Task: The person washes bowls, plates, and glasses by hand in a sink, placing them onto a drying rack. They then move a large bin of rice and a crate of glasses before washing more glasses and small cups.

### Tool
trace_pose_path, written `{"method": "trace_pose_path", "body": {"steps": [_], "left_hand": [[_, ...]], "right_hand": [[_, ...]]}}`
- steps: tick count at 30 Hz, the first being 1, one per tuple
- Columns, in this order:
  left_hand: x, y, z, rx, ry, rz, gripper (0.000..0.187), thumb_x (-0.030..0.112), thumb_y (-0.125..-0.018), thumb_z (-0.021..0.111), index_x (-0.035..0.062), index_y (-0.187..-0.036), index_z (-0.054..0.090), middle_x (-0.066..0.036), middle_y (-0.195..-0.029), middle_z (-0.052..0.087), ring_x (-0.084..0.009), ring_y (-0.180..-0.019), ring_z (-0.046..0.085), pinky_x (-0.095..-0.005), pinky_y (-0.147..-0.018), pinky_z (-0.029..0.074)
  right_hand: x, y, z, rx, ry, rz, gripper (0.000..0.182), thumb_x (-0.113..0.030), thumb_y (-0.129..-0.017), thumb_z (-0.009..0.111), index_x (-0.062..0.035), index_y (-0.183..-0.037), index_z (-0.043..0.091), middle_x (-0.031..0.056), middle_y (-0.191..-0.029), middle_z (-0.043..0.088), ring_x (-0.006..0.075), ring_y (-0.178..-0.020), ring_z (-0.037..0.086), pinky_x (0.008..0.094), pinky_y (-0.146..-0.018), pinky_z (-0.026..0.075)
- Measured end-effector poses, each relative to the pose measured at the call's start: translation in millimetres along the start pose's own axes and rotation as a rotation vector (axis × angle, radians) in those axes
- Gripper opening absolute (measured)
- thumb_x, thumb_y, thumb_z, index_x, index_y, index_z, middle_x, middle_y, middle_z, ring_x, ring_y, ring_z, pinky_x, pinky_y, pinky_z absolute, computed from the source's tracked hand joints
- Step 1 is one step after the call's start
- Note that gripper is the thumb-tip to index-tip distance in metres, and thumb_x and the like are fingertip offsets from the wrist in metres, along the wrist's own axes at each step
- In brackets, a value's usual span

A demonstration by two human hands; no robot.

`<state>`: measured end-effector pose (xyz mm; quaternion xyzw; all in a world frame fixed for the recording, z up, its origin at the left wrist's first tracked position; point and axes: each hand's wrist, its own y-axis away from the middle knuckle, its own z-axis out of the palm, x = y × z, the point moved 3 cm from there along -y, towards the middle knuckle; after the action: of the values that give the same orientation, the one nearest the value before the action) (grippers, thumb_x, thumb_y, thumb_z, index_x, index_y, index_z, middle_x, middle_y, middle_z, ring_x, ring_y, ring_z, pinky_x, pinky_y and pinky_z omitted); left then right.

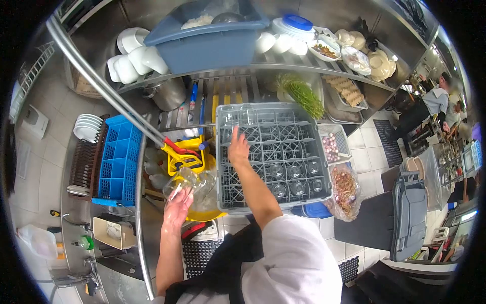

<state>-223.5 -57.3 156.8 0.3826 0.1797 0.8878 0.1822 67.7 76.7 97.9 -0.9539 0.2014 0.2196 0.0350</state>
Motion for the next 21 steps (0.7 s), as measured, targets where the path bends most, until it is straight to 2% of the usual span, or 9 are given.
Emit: {"method": "trace_pose_path", "body": {"steps": [1,3,4,5,8,9,12,16,21], "left_hand": [[-9,-13,10,-0.007,-0.002,-0.008,0.029,0.002,-0.092,0.064,0.0017,-0.118,0.05,-0.018,-0.12,0.062,-0.034,-0.118,0.06,-0.0464,-0.094,0.052],[-27,-36,33,-0.016,0.01,-0.012,0.033,0.001,-0.093,0.062,0.0016,-0.121,0.046,-0.022,-0.125,0.06,-0.035,-0.117,0.061,-0.0457,-0.093,0.053],[-41,-53,42,-0.015,0.021,-0.005,0.033,0.001,-0.093,0.062,0.0016,-0.121,0.046,-0.022,-0.125,0.06,-0.035,-0.117,0.061,-0.0457,-0.093,0.053],[-58,-69,52,-0.049,0.053,-0.059,0.031,0.0,-0.093,0.061,0.0018,-0.12,0.046,-0.022,-0.126,0.059,-0.0356,-0.117,0.061,-0.0454,-0.093,0.053],[-92,-93,105,-0.129,0.067,-0.169,0.027,-0.001,-0.095,0.056,0.0011,-0.119,0.044,-0.026,-0.128,0.057,-0.038,-0.12,0.059,-0.047,-0.096,0.053],[-106,-109,114,-0.145,0.121,-0.205,0.027,-0.001,-0.096,0.055,0.001,-0.12,0.043,-0.027,-0.13,0.055,-0.0388,-0.121,0.057,-0.0487,-0.099,0.051],[-120,-151,133,-0.176,0.176,-0.211,0.031,0.001,-0.097,0.052,0.0011,-0.125,0.038,-0.03,-0.133,0.052,-0.0408,-0.126,0.052,-0.0532,-0.107,0.045],[-107,-166,102,-0.11,-0.057,-0.111,0.016,-0.005,-0.093,0.054,0.0017,-0.107,0.051,-0.032,-0.128,0.055,-0.0468,-0.12,0.055,-0.0567,-0.103,0.048],[-86,-119,75,-0.209,-0.148,0.1,0.011,0.015,-0.1,0.053,0.0079,-0.109,0.052,-0.029,-0.124,0.059,-0.0448,-0.111,0.062,-0.0521,-0.093,0.054]], "right_hand": [[9,12,-3,-0.044,-0.012,-0.077,0.098,-0.001,-0.078,0.062,-0.0114,-0.157,0.004,0.0276,-0.149,0.03,0.0439,-0.133,0.039,0.0456,-0.105,0.043],[32,47,-21,-0.274,-0.642,-0.306,0.096,0.0,-0.076,0.063,-0.0149,-0.157,0.013,0.0207,-0.159,0.02,0.0375,-0.144,0.025,0.0448,-0.111,0.037],[29,80,-48,-0.69,-1.346,-0.11,0.099,0.005,-0.074,0.064,-0.019,-0.157,0.016,0.0141,-0.163,0.01,0.0306,-0.149,0.016,0.043,-0.116,0.031],[33,102,-59,-0.908,-1.724,-0.059,0.109,0.008,-0.071,0.068,-0.0241,-0.157,0.01,0.0113,-0.163,0.01,0.0308,-0.148,0.018,0.046,-0.113,0.034],[50,98,-84,-0.503,-1.736,-0.018,0.109,0.006,-0.073,0.076,-0.0234,-0.154,0.01,0.0117,-0.155,0.022,0.0327,-0.141,0.029,0.046,-0.106,0.042],[58,78,-83,-0.341,-1.587,-0.076,0.107,0.003,-0.073,0.079,-0.0202,-0.151,0.009,0.0179,-0.154,0.023,0.0362,-0.141,0.027,0.0465,-0.105,0.043],[83,29,-90,-0.306,-1.406,-0.032,0.105,-0.006,-0.075,0.082,-0.0102,-0.15,0.009,0.0208,-0.15,0.029,0.0356,-0.135,0.036,0.0472,-0.107,0.042],[96,-42,-87,-0.182,-1.023,0.056,0.107,-0.021,-0.073,0.087,-0.0022,-0.148,0.012,0.0313,-0.138,0.046,0.0383,-0.128,0.048,0.0449,-0.106,0.042],[86,-75,-54,-0.112,-0.634,0.021,0.098,-0.028,-0.073,0.086,-0.0013,-0.143,0.023,0.031,-0.131,0.049,0.0395,-0.123,0.049,0.0444,-0.105,0.041]]}}
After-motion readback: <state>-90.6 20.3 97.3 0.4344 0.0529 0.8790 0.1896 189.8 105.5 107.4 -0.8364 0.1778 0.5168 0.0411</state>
